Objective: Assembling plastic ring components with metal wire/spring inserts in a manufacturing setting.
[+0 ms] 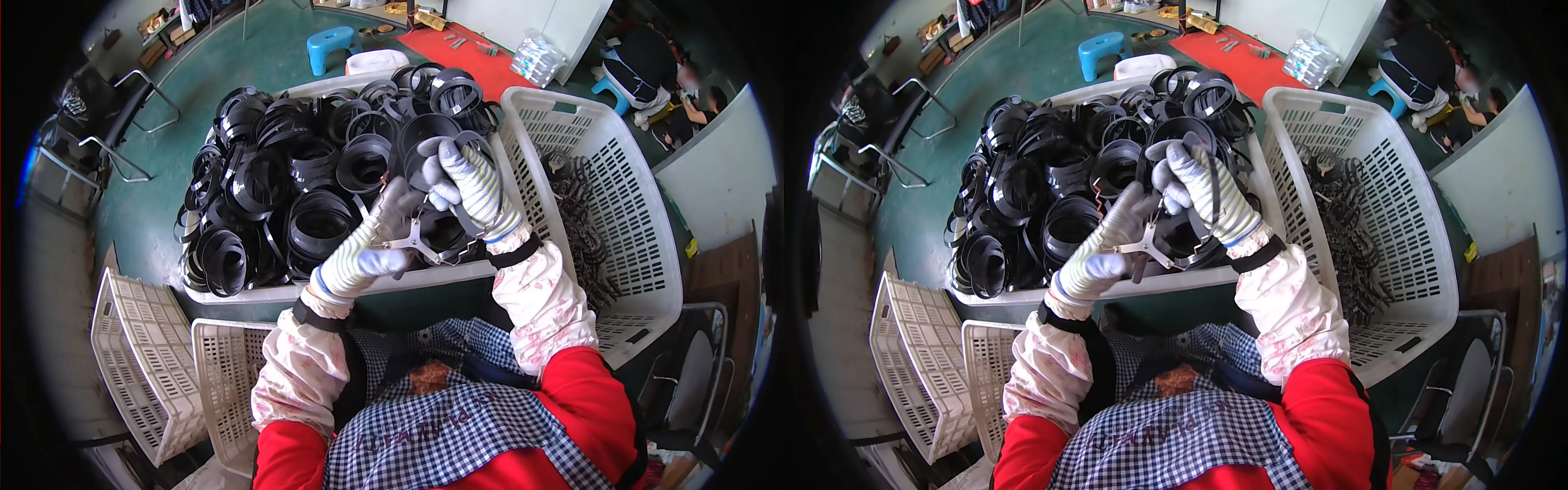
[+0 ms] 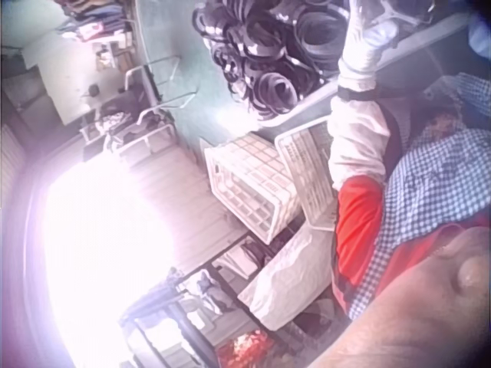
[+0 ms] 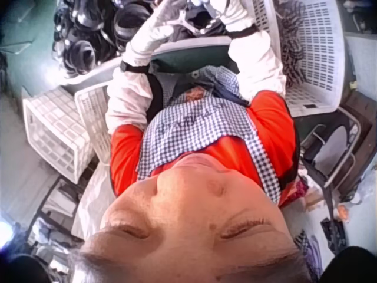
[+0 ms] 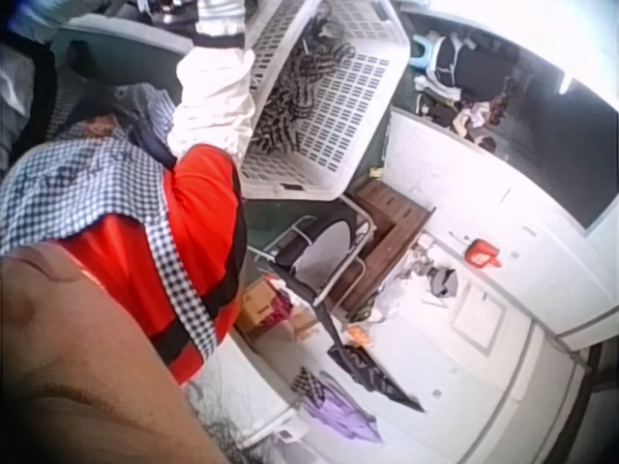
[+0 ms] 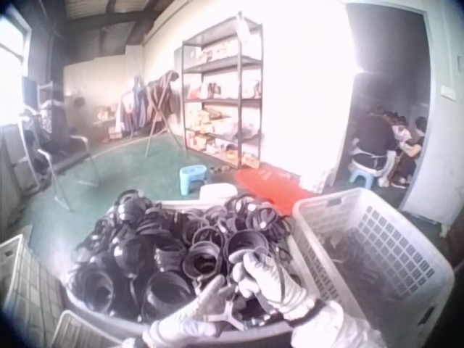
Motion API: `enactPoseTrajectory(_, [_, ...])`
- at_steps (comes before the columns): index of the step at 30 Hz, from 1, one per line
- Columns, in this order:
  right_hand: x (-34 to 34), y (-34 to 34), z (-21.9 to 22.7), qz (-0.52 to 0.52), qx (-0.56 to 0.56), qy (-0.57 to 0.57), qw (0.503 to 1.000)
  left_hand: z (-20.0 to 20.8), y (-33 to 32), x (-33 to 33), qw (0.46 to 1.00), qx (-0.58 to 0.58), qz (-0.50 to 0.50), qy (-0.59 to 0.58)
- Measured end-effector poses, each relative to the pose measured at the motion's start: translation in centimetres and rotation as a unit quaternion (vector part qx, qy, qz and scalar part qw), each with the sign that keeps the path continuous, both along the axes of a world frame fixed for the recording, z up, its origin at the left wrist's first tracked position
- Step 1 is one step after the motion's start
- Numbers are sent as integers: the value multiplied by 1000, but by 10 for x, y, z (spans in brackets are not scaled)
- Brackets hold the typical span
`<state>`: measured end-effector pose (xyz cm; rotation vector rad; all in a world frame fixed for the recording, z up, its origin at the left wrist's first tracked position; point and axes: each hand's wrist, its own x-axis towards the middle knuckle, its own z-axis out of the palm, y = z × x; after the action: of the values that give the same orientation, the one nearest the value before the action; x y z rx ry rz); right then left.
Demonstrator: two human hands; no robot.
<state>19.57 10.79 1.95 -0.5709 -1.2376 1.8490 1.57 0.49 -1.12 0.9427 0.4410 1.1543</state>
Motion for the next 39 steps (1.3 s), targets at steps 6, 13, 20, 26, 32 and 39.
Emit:
enactPoseTrajectory(6, [14, 16, 2, -80, -65, 186, 977, 5, 0, -1, 997, -65, 5, 31])
enactPoseTrajectory(13, [6, -23, 26, -16, 35, -4, 999, -2, 10, -1, 953, 50, 272, 122])
enactPoseTrajectory(20, [4, -18, 15, -40, 25, 70, 996, 11, 9, -20, 951, -24, 304, -43])
enactPoseTrajectory(26, [2, -11, 5, -78, 21, 24, 996, 5, 2, -12, 959, 31, 240, 144])
enactPoseTrajectory(32, [4, -13, 15, -106, 55, 19, 993, 8, 1, -8, 970, 70, 210, 95])
enactPoseTrajectory(39, [17, 3, 1, -107, 44, 7, 993, 17, 0, -9, 958, 59, 229, 160])
